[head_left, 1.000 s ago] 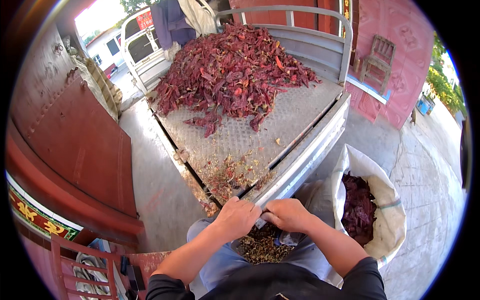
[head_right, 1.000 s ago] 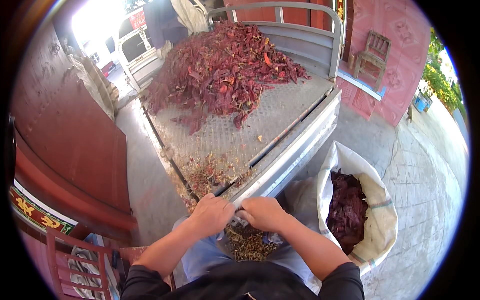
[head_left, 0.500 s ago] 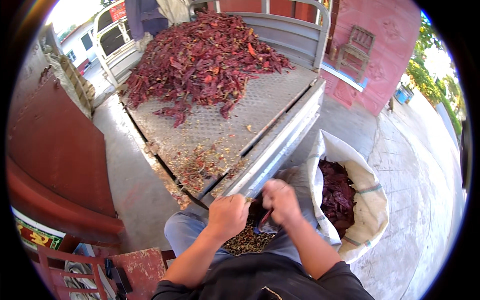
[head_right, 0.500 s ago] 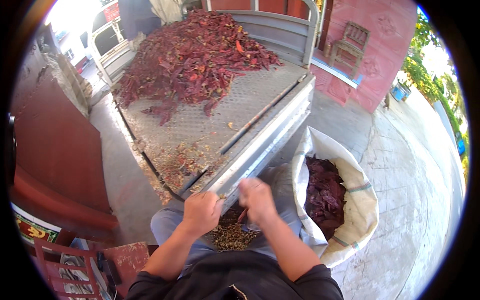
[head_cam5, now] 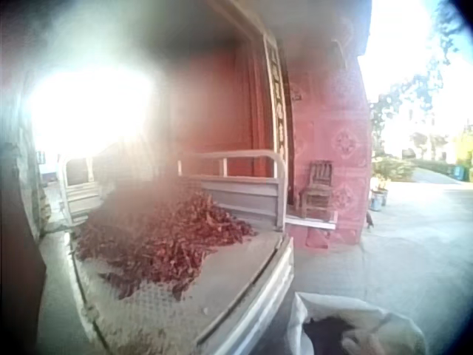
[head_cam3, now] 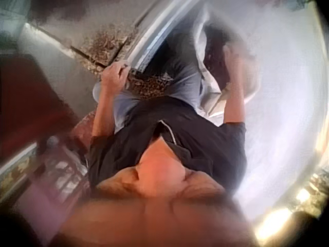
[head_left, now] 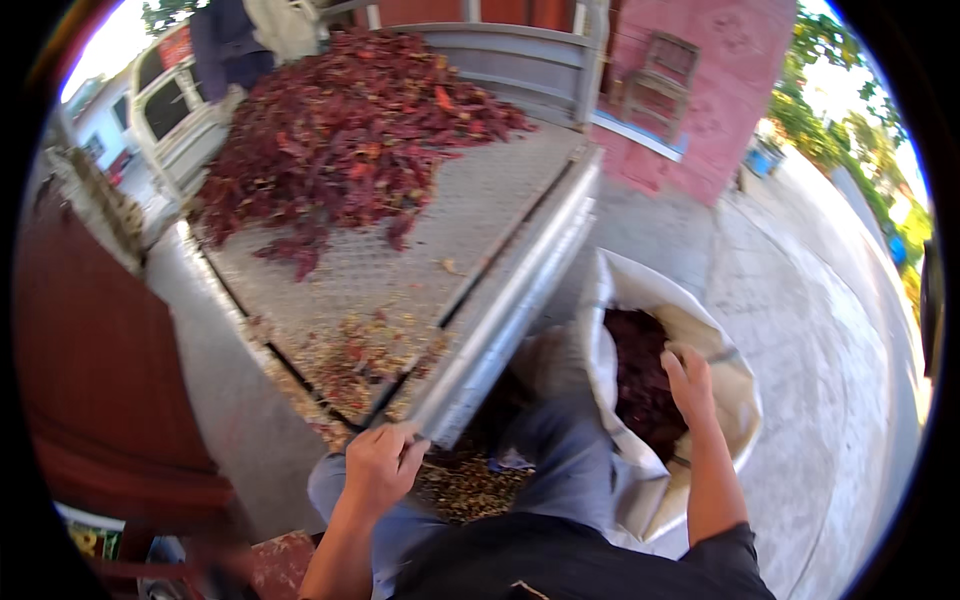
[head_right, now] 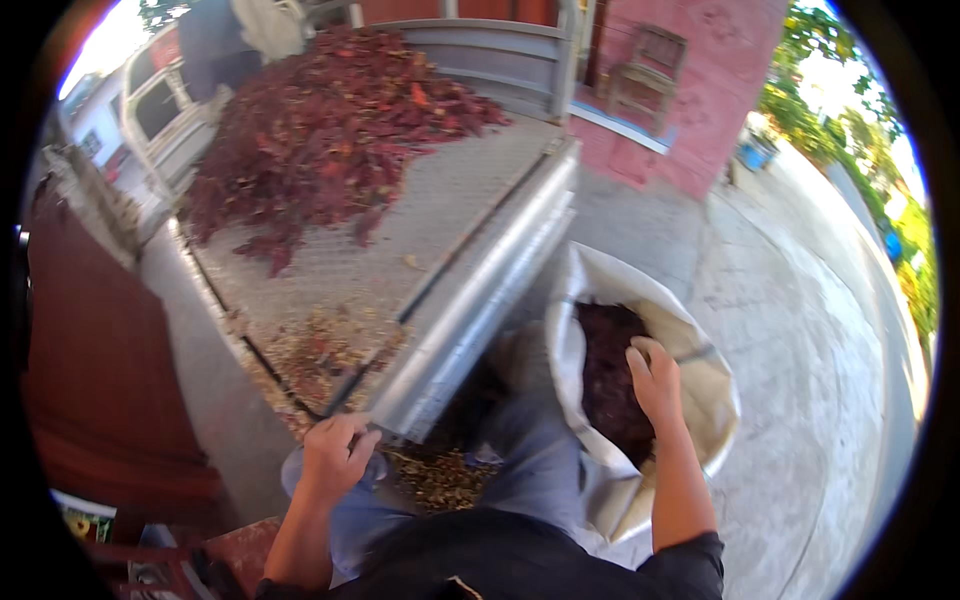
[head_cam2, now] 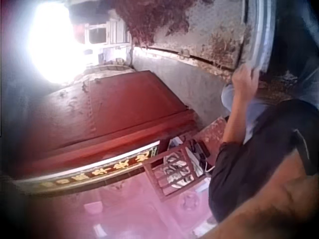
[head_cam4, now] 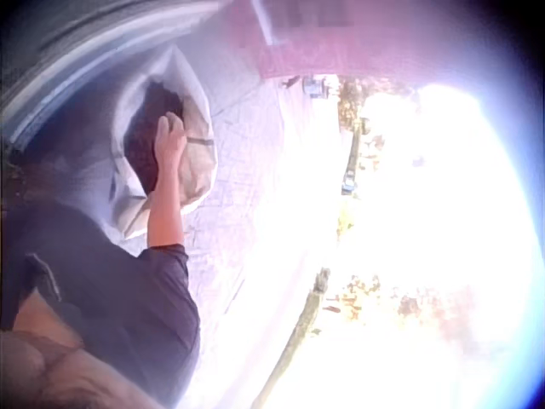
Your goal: The person sits on the tailgate of a truck and processes dried red chilies by hand. They pick up chilies from a large pile on the truck bed, remove the stems, and place the chilies into a white sack positioned on the ground. The seeds and stems fall onto the person's lap and the truck bed during the process.
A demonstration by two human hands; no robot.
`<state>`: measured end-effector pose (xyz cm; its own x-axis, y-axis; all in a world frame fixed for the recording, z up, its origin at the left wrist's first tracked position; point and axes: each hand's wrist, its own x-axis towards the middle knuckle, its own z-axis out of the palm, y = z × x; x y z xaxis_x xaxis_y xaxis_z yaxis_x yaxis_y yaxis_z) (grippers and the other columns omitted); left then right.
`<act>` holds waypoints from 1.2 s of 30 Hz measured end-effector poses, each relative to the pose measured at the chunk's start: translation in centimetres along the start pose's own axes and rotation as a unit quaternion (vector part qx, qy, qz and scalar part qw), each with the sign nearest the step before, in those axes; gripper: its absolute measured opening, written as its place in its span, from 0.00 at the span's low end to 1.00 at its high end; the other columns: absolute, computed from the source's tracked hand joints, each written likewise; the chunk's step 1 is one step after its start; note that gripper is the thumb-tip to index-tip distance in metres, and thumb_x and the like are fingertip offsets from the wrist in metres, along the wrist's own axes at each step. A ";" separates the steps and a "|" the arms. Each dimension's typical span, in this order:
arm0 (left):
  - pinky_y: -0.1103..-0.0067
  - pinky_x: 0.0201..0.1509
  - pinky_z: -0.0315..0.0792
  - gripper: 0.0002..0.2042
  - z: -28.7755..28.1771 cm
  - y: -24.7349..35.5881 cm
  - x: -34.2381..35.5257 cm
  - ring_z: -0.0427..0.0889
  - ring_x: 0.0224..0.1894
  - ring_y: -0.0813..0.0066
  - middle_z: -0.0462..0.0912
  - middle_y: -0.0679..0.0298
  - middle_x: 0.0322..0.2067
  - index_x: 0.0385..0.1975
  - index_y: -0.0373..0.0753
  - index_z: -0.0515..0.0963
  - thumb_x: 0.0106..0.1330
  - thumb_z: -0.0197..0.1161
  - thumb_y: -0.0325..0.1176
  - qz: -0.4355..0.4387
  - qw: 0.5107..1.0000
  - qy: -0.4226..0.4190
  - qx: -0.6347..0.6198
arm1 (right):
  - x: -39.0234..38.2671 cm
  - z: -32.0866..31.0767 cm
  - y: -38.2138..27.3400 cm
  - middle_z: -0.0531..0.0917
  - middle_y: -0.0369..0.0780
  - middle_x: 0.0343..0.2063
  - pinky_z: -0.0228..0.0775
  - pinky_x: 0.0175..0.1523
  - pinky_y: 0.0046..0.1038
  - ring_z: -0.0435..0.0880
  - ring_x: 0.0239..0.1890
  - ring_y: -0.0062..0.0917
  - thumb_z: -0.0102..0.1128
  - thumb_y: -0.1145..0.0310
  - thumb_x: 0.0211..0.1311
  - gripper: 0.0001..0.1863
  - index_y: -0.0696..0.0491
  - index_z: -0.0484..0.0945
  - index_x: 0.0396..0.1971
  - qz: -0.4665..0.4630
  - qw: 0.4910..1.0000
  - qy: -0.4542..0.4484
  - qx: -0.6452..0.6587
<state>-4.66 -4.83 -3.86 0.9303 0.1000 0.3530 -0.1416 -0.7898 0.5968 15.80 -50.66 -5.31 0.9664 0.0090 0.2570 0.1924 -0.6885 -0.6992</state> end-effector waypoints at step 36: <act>0.58 0.81 0.52 0.55 -7.1 -29.3 43.7 0.54 0.81 0.49 0.58 0.46 0.78 0.80 0.48 0.59 0.56 0.65 0.75 -0.252 0.966 0.048 -0.040 | 40.8 43.2 -28.2 0.78 0.58 0.64 0.63 0.74 0.42 0.73 0.71 0.49 0.43 0.21 0.65 0.54 0.57 0.72 0.70 -0.151 0.966 -0.200 0.062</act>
<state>37.72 26.93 -0.80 0.8533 0.5172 0.0660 0.2909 -0.5774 0.7629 57.18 0.46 -3.90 0.8467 0.4924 0.2014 0.4715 -0.5190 -0.7130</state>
